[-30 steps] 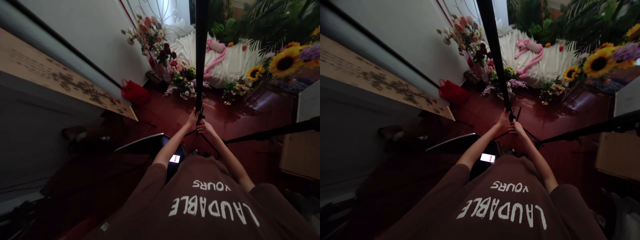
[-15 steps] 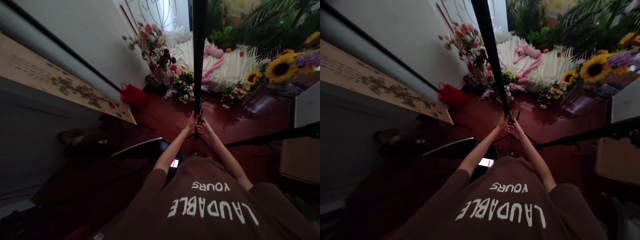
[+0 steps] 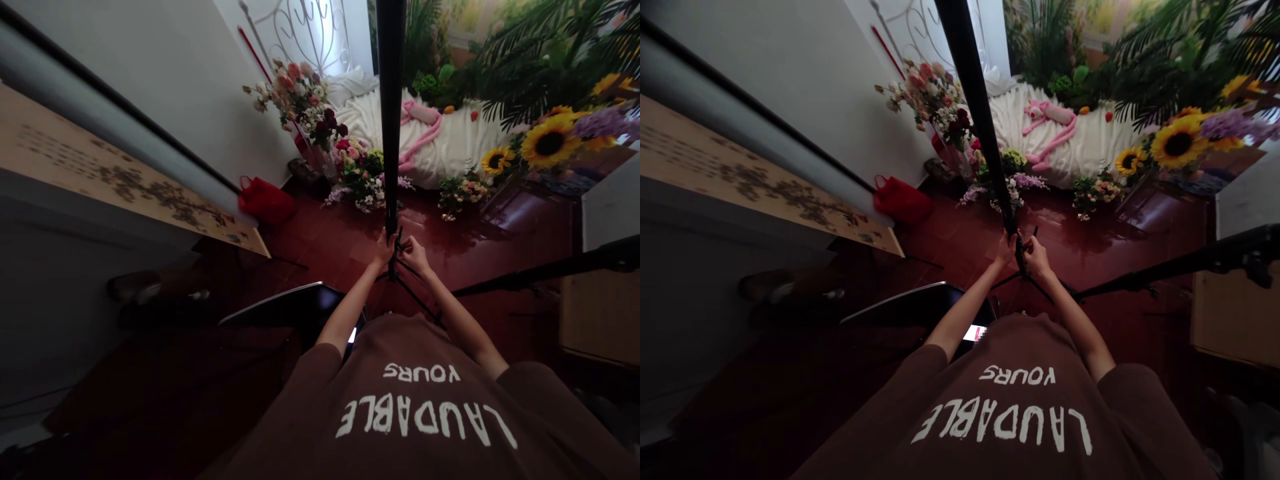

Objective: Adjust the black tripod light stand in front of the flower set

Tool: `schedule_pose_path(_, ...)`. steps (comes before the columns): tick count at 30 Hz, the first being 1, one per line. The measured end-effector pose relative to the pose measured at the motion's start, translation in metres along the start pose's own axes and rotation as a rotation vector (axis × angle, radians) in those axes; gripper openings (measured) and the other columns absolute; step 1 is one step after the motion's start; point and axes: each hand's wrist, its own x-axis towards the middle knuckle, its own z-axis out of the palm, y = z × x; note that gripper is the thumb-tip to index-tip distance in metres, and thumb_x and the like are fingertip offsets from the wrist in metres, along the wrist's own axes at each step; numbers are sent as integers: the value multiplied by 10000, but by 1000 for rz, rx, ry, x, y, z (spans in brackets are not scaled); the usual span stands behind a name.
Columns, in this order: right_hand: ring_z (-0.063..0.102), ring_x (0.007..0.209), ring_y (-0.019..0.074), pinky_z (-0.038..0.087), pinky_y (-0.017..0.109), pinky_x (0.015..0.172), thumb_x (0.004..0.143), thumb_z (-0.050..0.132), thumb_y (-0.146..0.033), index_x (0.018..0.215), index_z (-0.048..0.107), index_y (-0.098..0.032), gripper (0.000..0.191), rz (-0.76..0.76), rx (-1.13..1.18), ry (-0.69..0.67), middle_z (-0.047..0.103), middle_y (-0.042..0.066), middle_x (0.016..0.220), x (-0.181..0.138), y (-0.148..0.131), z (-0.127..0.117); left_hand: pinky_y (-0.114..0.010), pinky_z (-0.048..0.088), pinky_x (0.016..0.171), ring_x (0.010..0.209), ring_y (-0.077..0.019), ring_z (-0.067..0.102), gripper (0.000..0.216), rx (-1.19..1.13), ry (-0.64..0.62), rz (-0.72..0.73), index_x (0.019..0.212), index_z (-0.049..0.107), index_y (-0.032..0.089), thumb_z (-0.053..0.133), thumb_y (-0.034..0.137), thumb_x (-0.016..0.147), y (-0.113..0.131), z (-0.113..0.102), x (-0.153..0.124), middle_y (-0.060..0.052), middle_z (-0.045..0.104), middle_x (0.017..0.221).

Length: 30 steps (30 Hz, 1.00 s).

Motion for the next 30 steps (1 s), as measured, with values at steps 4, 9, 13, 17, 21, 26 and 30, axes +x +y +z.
schedule_pose_path(4, 637, 754, 163, 543, 294, 736, 780, 653, -314, 909, 589, -231, 166, -127, -117, -19, 685, 30, 900, -6, 1, -6, -366, 502, 861, 929, -220, 647, 613, 18, -1, 48, 1127, 598, 181, 402, 707, 881, 8, -6, -2, -143, 676, 1042)
schedule_pose_path(9, 667, 844, 180, 557, 306, 752, 860, 587, -349, 1072, 611, -233, 243, -165, -107, -44, 689, 58, 1050, -22, -5, -9, -369, 487, 881, 959, -232, 644, 592, 86, 16, 168, 1083, 600, 196, 377, 709, 890, 29, -16, 1, -147, 679, 1061)
schedule_pose_path(13, 664, 987, 201, 562, 324, 821, 876, 563, -313, 1210, 603, -258, 340, -184, -106, -62, 659, 72, 1195, -36, -6, -9, -337, 485, 824, 883, -207, 646, 535, 68, 112, 213, 1043, 586, 222, 363, 689, 908, 54, -15, 8, -105, 679, 968)
schedule_pose_path(17, 648, 1070, 217, 574, 332, 830, 855, 581, -294, 1222, 633, -259, 372, -162, -100, -97, 531, 91, 1421, -47, -1, -7, -301, 472, 758, 787, -165, 612, 497, 33, 221, 264, 1001, 568, 217, 376, 668, 918, 77, -12, 17, -67, 640, 879)
schedule_pose_path(21, 653, 1084, 230, 583, 331, 806, 847, 593, -289, 1355, 543, -253, 512, -98, -71, -96, 625, 92, 1314, -52, 1, -4, -274, 448, 696, 692, -127, 560, 464, -2, 250, 288, 1013, 561, 206, 382, 628, 941, 96, -12, 26, -36, 601, 814)
schedule_pose_path(26, 699, 955, 205, 577, 348, 835, 853, 632, -306, 1413, 465, -271, 586, -63, -35, -32, 702, 73, 1190, -48, 4, 2, -274, 455, 682, 676, -119, 554, 442, -52, 264, 293, 1085, 560, 202, 367, 582, 967, 106, -13, 34, -33, 591, 810)
schedule_pose_path(30, 710, 855, 208, 571, 352, 801, 860, 651, -400, 1272, 570, -245, 447, -65, -54, 69, 742, 78, 1056, -37, 6, 6, -283, 467, 699, 694, -123, 574, 439, -58, 239, 275, 1137, 560, 203, 378, 565, 969, 100, -14, 37, -49, 614, 843)
